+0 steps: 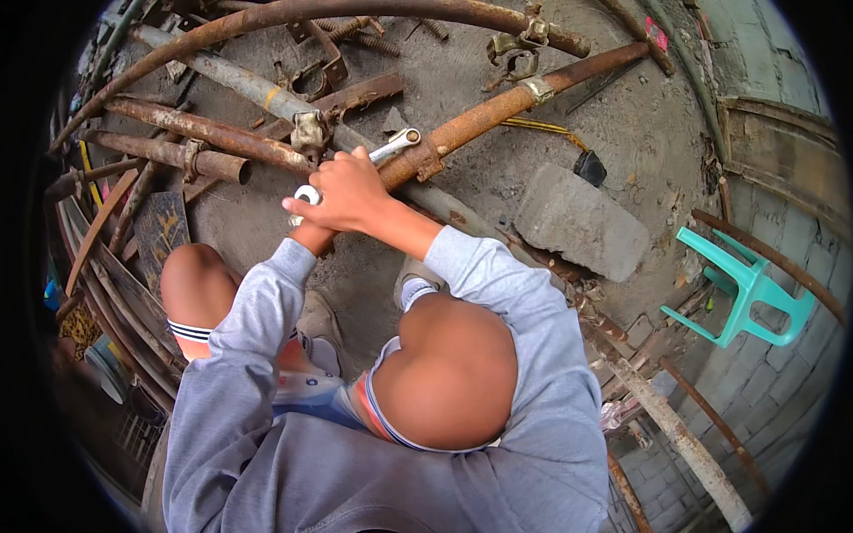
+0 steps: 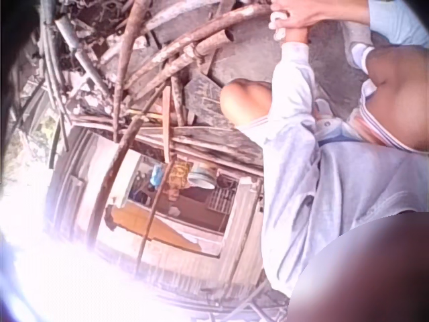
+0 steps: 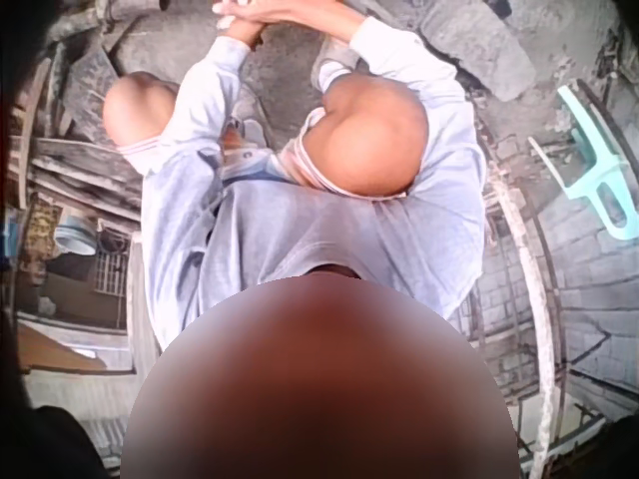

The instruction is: The person uses a wrench to loosen and remove metal couplers from rusty scaffolding poles. They repeatedly pick up poles, apply the wrench to the couplers, detach them, and place the couplers into a bucket.

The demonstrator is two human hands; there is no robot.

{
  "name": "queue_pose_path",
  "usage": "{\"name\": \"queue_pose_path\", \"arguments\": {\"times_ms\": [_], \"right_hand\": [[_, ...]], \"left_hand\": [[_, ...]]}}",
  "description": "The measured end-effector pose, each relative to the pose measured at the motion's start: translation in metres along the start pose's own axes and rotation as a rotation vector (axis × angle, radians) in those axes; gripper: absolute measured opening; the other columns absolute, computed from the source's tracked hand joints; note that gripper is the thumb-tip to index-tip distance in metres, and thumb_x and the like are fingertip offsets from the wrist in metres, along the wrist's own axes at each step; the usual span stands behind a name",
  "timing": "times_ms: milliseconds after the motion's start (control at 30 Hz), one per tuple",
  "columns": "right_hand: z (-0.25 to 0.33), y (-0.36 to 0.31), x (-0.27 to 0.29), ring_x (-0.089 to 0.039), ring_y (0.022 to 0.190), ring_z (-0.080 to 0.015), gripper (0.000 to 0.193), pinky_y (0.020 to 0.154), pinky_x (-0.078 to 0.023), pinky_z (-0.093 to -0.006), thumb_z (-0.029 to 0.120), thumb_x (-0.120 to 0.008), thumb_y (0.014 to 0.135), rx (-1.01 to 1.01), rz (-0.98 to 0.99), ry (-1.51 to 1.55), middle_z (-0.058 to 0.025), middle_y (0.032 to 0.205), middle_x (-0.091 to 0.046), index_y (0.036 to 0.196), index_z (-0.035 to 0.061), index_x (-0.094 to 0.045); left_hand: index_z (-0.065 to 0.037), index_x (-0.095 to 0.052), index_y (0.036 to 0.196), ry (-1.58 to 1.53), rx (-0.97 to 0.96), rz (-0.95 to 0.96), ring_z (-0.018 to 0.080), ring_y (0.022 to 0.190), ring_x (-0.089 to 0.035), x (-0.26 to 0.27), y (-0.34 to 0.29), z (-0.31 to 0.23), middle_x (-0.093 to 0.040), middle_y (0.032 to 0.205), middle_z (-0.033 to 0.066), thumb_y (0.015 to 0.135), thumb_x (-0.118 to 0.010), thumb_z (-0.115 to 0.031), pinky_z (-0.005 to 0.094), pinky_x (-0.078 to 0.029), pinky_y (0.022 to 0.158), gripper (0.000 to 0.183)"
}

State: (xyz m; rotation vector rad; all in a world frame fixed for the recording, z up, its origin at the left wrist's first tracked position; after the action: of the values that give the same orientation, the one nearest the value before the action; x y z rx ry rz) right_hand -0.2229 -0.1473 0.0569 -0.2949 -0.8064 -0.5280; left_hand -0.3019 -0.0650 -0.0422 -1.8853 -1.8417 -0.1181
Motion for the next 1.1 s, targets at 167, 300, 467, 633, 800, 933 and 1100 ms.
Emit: {"name": "queue_pose_path", "arguments": {"times_ms": [167, 300, 467, 633, 800, 933, 1100], "right_hand": [[-0.014, -0.032, 0.003, -0.051, 0.076, -0.026, 0.053, 0.079, -0.033, -0.0417, 0.06, -0.07, 0.073, 0.026, -0.197, 0.131, -0.0067, 0.064, -0.06, 0.063, 0.0077, -0.069], [-0.012, -0.029, 0.016, -0.051, 0.077, -0.0256, 0.049, 0.081, -0.033, -0.0414, 0.055, -0.073, 0.071, 0.098, -0.213, 0.164, -0.0062, 0.064, -0.058, 0.062, 0.0079, -0.064], [-0.022, -0.045, 0.019, -0.052, 0.081, -0.0262, 0.051, 0.082, -0.034, -0.042, 0.057, -0.074, 0.073, 0.259, -0.147, 0.113, -0.0059, 0.067, -0.058, 0.063, 0.0081, -0.063], [-0.037, -0.087, 0.041, -0.053, 0.085, -0.0267, 0.046, 0.09, -0.037, -0.0462, 0.048, -0.074, 0.075, 0.293, 0.061, 0.084, -0.0058, 0.068, -0.056, 0.061, 0.006, -0.062], [-0.04, -0.124, 0.078, -0.048, 0.121, -0.035, 0.029, 0.107, -0.032, -0.0505, 0.031, -0.074, 0.068, 0.16, 0.086, -0.029, -0.0118, 0.111, -0.061, 0.065, 0.0049, -0.061], [-0.041, -0.143, 0.058, -0.038, 0.134, -0.0457, 0.02, 0.11, -0.031, -0.0562, 0.018, -0.073, 0.07, -0.036, -0.091, 0.139, -0.0253, 0.147, -0.04, 0.076, 0.0051, -0.059], [-0.065, -0.177, 0.074, -0.054, 0.128, -0.0399, 0.036, 0.1, -0.049, -0.043, -0.006, -0.056, 0.08, -0.291, -0.133, 0.212, -0.0244, 0.146, -0.045, 0.113, -0.0011, -0.069]], "left_hand": [[-0.008, -0.06, 0.122, 0.359, -0.106, 0.017, 0.0356, 0.11, -0.062, -0.001, -0.039, 0.012, -0.063, 0.117, 0.0221, 0.081, -0.073, -0.03, 0.0466, -0.05, 0.09, 0.048], [-0.005, -0.063, 0.114, 0.353, -0.08, 0.12, 0.0354, 0.106, -0.065, -0.001, 0.01, -0.021, -0.066, 0.11, 0.0224, 0.08, -0.072, -0.029, 0.0456, -0.051, 0.085, 0.043], [-0.001, -0.067, 0.104, 0.313, 0.061, 0.499, 0.0352, 0.1, -0.068, 0.025, 0.037, -0.031, -0.07, 0.102, 0.0228, 0.078, -0.072, -0.029, 0.0444, -0.053, 0.08, 0.039], [0.003, -0.07, 0.083, 0.535, 0.144, 0.357, 0.0407, 0.092, -0.07, 0.025, 0.038, -0.062, -0.071, 0.09, 0.0259, 0.068, -0.078, -0.023, 0.0476, -0.056, 0.081, 0.032], [0.002, -0.068, 0.087, 0.503, 0.175, 0.361, 0.0413, 0.091, -0.069, 0.027, 0.035, -0.07, -0.07, 0.088, 0.0245, 0.067, -0.079, -0.025, 0.0473, -0.055, 0.081, 0.035], [0.002, -0.066, 0.089, 0.525, 0.168, 0.355, 0.0402, 0.09, -0.069, 0.026, 0.037, -0.071, -0.07, 0.086, 0.0225, 0.068, -0.08, -0.027, 0.0475, -0.055, 0.081, 0.039], [-0.001, -0.071, 0.073, 0.522, 0.119, 0.332, 0.0371, 0.077, -0.072, 0.03, 0.036, -0.072, -0.069, 0.073, 0.0209, 0.062, -0.078, -0.024, 0.0469, -0.058, 0.069, 0.026]]}}
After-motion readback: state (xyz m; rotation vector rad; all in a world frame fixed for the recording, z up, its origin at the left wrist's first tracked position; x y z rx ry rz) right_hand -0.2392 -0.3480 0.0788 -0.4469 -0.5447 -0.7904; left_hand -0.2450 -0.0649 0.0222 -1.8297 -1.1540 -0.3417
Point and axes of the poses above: each hand's wrist, its own y-axis towards the middle knuckle, its own x-axis out of the back of the hand, z = x × y, the point moved 1 cm from there along y, towards the middle knuckle
